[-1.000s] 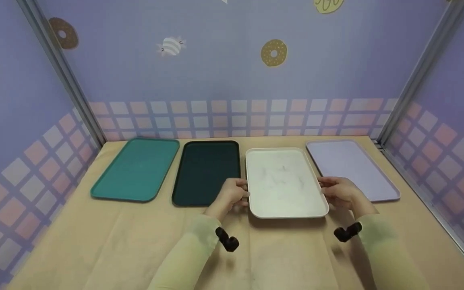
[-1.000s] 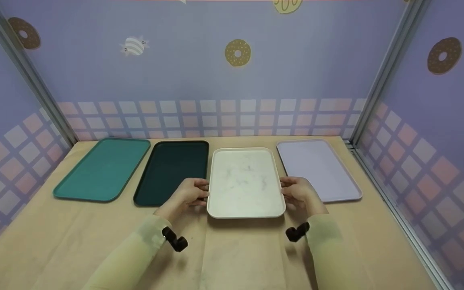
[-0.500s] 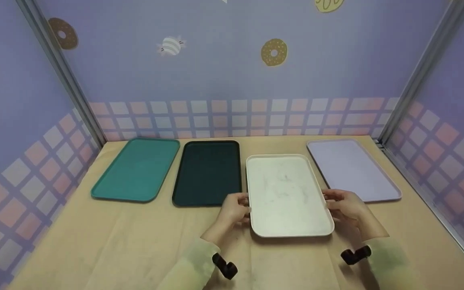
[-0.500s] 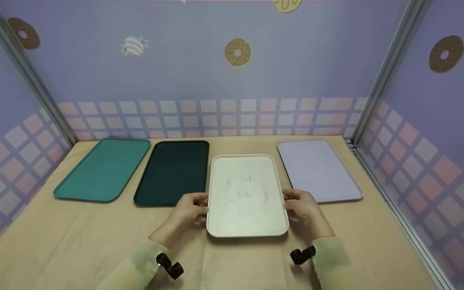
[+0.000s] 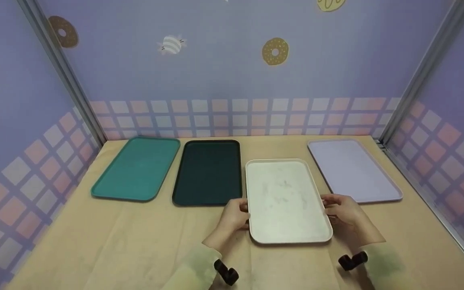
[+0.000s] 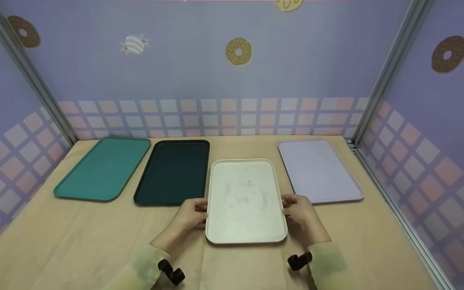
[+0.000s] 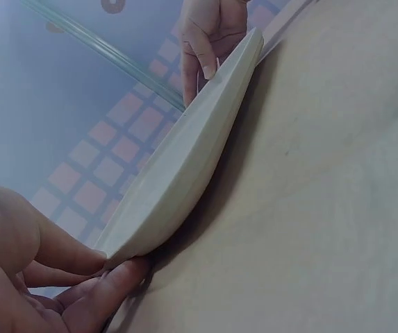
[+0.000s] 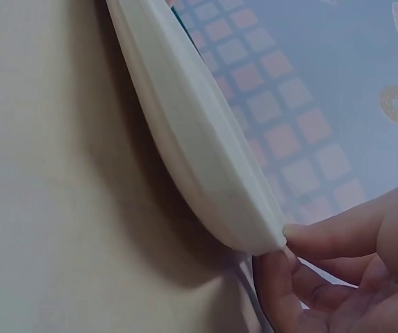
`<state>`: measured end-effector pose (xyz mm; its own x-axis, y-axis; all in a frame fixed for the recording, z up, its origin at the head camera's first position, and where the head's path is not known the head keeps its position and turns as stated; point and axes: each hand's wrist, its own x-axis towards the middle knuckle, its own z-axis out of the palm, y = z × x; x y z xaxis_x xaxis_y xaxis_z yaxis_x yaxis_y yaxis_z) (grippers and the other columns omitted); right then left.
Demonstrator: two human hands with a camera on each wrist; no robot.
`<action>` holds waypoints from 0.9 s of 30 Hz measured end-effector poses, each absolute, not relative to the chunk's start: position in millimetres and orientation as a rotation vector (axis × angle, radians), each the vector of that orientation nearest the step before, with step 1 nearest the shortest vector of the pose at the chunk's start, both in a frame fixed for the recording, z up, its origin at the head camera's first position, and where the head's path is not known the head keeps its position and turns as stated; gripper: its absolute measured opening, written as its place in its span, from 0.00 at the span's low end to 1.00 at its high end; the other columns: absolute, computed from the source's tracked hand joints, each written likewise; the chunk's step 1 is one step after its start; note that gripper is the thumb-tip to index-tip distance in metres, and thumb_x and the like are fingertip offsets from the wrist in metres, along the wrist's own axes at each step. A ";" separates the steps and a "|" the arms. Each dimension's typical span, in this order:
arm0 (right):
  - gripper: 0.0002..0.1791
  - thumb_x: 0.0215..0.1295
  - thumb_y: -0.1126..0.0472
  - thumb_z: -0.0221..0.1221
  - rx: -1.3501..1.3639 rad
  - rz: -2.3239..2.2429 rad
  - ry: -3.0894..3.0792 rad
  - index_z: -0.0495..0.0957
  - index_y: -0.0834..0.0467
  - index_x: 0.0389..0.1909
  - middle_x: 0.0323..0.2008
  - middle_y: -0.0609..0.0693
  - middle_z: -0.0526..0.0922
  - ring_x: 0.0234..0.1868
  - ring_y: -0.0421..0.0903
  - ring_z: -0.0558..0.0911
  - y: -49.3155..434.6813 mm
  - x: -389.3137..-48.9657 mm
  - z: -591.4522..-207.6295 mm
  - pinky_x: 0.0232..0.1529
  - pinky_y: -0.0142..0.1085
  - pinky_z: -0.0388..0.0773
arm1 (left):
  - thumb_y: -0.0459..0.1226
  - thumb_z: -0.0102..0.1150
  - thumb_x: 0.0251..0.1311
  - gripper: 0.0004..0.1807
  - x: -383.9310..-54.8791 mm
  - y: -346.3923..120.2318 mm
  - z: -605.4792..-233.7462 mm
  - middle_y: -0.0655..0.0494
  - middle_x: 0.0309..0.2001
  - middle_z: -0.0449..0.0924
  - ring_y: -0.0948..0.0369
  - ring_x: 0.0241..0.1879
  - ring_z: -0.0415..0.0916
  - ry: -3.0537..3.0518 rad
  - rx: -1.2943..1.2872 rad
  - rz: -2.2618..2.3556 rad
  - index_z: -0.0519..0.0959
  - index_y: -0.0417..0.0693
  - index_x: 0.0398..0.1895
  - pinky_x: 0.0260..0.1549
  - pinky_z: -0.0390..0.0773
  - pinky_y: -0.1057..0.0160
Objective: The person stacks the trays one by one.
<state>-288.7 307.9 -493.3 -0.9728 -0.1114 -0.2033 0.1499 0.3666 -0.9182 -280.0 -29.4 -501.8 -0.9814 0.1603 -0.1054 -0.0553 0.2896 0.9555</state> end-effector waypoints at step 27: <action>0.32 0.55 0.80 0.53 0.006 -1.376 2.717 0.69 0.80 0.65 0.43 0.67 0.81 0.39 0.49 0.78 289.5 -282.3 -495.0 0.28 0.31 0.74 | 0.18 0.52 0.60 0.15 -276.9 -32.3 -500.6 0.45 0.36 0.81 0.61 0.29 0.79 2.474 0.237 1.617 0.82 0.30 0.48 0.23 0.85 0.64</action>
